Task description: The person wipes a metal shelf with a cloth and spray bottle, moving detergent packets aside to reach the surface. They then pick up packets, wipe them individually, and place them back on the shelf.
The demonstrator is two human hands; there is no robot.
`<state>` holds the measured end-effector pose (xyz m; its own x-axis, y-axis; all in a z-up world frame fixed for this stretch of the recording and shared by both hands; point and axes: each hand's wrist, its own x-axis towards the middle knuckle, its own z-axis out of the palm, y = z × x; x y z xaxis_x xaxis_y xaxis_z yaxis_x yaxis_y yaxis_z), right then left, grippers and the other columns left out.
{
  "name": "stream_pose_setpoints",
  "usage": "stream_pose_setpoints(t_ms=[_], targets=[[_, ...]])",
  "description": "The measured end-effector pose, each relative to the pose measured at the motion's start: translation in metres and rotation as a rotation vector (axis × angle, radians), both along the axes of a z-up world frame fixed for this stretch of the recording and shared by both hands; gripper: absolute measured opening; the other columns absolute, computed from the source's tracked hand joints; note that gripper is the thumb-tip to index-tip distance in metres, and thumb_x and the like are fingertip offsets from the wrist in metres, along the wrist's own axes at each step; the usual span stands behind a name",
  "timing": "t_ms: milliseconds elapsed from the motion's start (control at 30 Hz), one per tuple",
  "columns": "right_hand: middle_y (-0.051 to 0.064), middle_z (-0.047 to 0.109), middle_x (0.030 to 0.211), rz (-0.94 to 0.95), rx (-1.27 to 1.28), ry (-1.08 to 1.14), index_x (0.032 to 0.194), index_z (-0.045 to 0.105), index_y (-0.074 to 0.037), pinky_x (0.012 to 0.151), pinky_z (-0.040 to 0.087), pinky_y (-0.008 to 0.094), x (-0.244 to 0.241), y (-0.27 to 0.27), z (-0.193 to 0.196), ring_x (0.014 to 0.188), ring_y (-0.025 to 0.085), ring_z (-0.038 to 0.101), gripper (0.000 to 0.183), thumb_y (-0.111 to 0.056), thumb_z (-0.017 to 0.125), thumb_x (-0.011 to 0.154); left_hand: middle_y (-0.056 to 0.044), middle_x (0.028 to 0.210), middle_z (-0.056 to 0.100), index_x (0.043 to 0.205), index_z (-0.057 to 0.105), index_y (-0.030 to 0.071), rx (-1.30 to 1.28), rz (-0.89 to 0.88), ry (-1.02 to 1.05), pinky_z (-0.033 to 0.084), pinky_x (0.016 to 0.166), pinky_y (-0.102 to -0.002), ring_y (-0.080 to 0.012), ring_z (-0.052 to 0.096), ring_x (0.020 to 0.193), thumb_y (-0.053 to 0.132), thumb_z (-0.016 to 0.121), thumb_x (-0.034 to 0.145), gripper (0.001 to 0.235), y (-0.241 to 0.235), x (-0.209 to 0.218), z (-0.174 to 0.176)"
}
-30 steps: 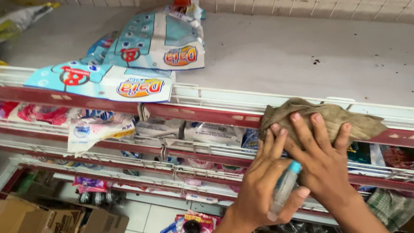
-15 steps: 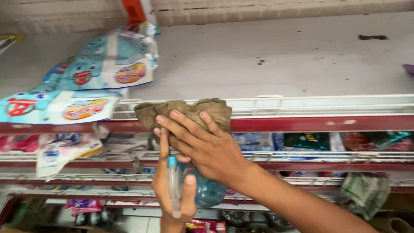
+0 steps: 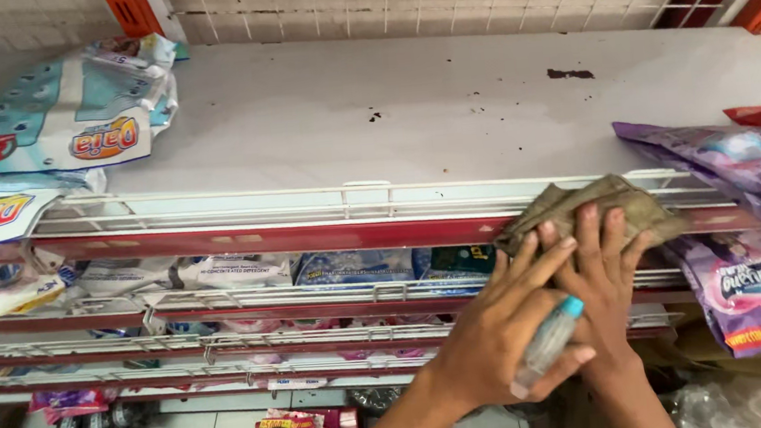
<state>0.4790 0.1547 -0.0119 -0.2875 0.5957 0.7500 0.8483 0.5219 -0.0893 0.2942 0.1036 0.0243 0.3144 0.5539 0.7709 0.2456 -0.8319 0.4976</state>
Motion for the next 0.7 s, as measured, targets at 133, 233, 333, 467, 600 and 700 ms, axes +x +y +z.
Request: stream_pose_setpoints(t_ms=[133, 233, 333, 467, 600, 700], targets=[[0.010, 0.014, 0.175, 0.042, 0.080, 0.029, 0.164, 0.035, -0.023, 0.126, -0.014, 0.059, -0.025, 0.008, -0.004, 0.162, 0.037, 0.003, 0.065, -0.055, 0.021, 0.109, -0.025, 0.163, 0.042, 0.114, 0.068, -0.001, 0.032, 0.088, 0.058, 0.026, 0.130, -0.067, -0.0442, 0.037, 0.158, 0.041, 0.065, 0.102, 0.044, -0.006, -0.015, 0.007], [0.007, 0.013, 0.174, 0.237, 0.048, 0.039, 0.164, 0.030, -0.026, 0.124, -0.017, 0.058, -0.068, 0.007, 0.001, 0.162, 0.035, 0.002, 0.065, -0.056, 0.025, 0.107, -0.029, 0.165, 0.039, 0.106, 0.067, -0.004, 0.041, 0.165, 0.005, 0.024, 0.132, -0.066, -0.0498, 0.031, 0.160, 0.038, 0.064, 0.103, 0.042, -0.019, -0.046, 0.008], [0.010, 0.021, 0.170, 0.194, -0.062, -0.228, 0.160, 0.037, -0.027, 0.121, -0.019, 0.062, -0.122, 0.000, 0.014, 0.159, 0.036, 0.009, 0.066, -0.031, 0.051, 0.096, -0.033, 0.162, 0.039, 0.105, 0.068, -0.006, 0.021, 0.278, -0.098, 0.021, 0.133, -0.061, -0.0488, 0.030, 0.158, 0.033, 0.059, 0.099, 0.040, -0.033, -0.081, 0.012], [0.007, 0.025, 0.172, 0.301, 0.011, -0.195, 0.164, 0.037, -0.026, 0.122, -0.015, 0.057, -0.146, -0.011, 0.032, 0.160, 0.029, 0.013, 0.071, -0.028, 0.059, 0.096, -0.034, 0.157, 0.045, 0.104, 0.068, -0.008, -0.157, 0.412, -0.187, 0.048, 0.112, -0.051, -0.0442, 0.049, 0.148, 0.031, 0.060, 0.094, 0.041, -0.058, -0.113, 0.018], [0.004, 0.027, 0.171, 0.128, 0.064, -0.278, 0.162, 0.039, -0.028, 0.125, -0.013, 0.052, -0.099, -0.006, 0.028, 0.159, 0.024, 0.016, 0.075, -0.006, 0.055, 0.092, -0.030, 0.139, 0.060, 0.108, 0.068, -0.008, -0.068, 0.393, -0.196, 0.052, 0.113, -0.049, -0.0425, 0.060, 0.136, 0.025, 0.060, 0.097, 0.036, -0.055, -0.105, 0.011], [0.009, 0.025, 0.171, 0.046, 0.062, -0.128, 0.162, 0.036, -0.024, 0.130, -0.009, 0.054, -0.042, -0.002, 0.017, 0.161, 0.029, 0.014, 0.072, -0.003, 0.057, 0.097, -0.022, 0.118, 0.072, 0.111, 0.069, -0.006, -0.128, 0.292, -0.179, 0.064, 0.095, -0.040, -0.0334, 0.075, 0.110, 0.023, 0.063, 0.096, 0.033, -0.041, -0.080, 0.008]])
